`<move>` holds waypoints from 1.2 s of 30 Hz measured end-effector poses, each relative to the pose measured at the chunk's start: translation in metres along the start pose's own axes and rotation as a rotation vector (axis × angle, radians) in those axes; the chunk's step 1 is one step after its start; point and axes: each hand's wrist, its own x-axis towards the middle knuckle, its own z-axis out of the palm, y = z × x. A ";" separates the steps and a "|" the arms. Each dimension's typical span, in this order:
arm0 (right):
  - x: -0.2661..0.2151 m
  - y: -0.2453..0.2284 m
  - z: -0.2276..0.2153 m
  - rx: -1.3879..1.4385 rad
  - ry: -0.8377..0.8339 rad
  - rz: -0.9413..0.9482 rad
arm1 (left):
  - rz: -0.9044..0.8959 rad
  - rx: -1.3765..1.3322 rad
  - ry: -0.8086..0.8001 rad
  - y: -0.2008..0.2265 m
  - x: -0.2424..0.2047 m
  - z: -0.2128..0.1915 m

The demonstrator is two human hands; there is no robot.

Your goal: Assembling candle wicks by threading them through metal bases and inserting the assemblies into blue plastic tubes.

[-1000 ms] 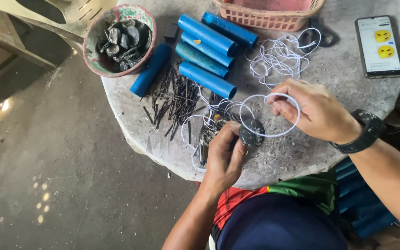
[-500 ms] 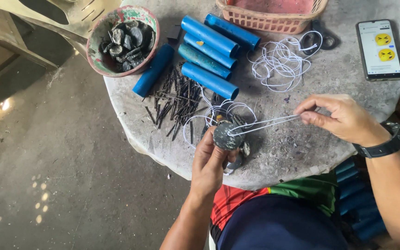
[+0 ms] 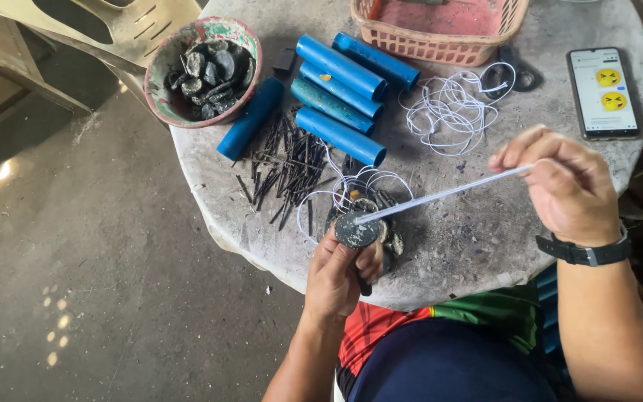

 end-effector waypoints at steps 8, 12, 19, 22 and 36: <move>0.007 -0.021 0.039 1.067 -0.005 0.212 | -0.097 -0.015 -0.074 -0.011 0.000 0.011; -0.006 0.002 0.047 -0.018 -0.168 -0.156 | -0.092 -0.001 -0.033 -0.011 0.003 0.010; -0.016 -0.003 0.074 -0.825 -0.223 -0.323 | -0.131 0.104 0.045 -0.046 0.003 0.002; -0.015 -0.002 0.072 -0.883 -0.209 -0.315 | -0.136 0.134 0.046 -0.045 0.005 0.007; -0.022 0.015 0.072 -0.451 -0.027 -0.040 | -0.099 0.624 -0.009 -0.042 0.004 0.007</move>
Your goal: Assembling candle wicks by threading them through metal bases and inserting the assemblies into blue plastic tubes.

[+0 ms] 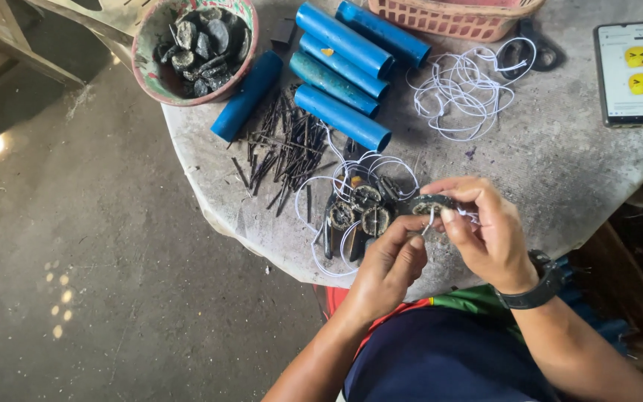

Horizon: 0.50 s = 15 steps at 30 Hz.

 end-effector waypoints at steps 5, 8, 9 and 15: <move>-0.003 -0.012 -0.006 -0.124 -0.042 -0.023 | -0.081 0.659 0.013 0.025 0.000 0.003; -0.012 -0.008 -0.009 -0.096 -0.066 0.055 | -0.054 0.802 -0.159 0.033 -0.005 0.000; -0.016 -0.006 -0.015 -0.014 -0.059 0.134 | -0.046 0.794 -0.343 0.033 -0.006 0.001; -0.040 0.030 -0.046 0.006 0.149 0.141 | -0.233 0.653 -0.023 0.064 -0.004 -0.048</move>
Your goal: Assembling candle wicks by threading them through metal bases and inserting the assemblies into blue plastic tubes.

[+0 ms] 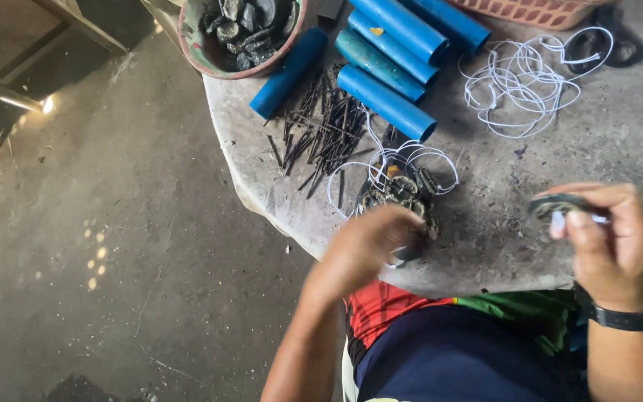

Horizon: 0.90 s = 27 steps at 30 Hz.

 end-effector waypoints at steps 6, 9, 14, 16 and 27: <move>-0.040 0.077 -0.055 0.006 0.222 0.339 | 0.078 0.470 0.732 -0.071 0.008 -0.085; -0.107 0.214 -0.113 -0.063 0.243 0.261 | -0.062 0.569 0.842 -0.091 0.019 -0.111; -0.109 0.221 -0.120 -0.116 0.176 0.240 | -0.138 0.675 0.790 -0.107 0.040 -0.123; -0.109 0.213 -0.117 -0.177 0.222 0.257 | -0.111 0.706 0.785 -0.102 0.047 -0.122; -0.045 0.071 -0.059 -0.134 0.135 0.275 | -0.350 0.565 0.508 -0.076 0.063 -0.120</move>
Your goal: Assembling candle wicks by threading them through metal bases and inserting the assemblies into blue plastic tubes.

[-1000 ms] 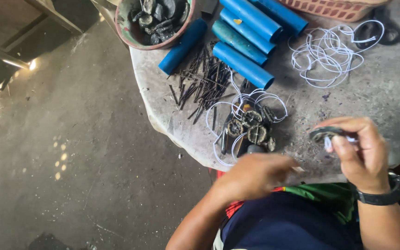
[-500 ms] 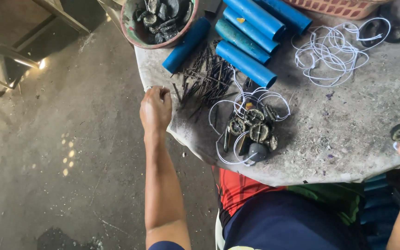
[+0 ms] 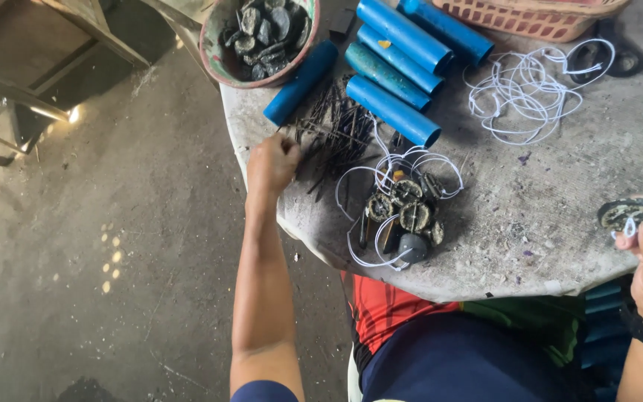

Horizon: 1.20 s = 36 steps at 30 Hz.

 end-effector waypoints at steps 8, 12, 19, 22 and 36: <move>0.002 -0.023 0.016 0.205 0.053 0.041 | 0.165 -0.994 -0.009 0.013 -0.033 -0.008; -0.005 -0.045 0.038 0.464 0.051 0.153 | 0.317 -1.281 -0.161 0.030 -0.050 0.003; -0.003 -0.072 0.060 0.553 -0.105 0.293 | 0.455 -1.342 -0.395 0.072 -0.082 0.011; -0.003 -0.077 0.061 0.551 -0.197 0.294 | 0.459 -1.126 -0.323 0.078 -0.078 0.011; -0.008 -0.031 0.037 0.493 -0.046 0.267 | 0.341 -0.173 0.428 -0.011 -0.016 -0.028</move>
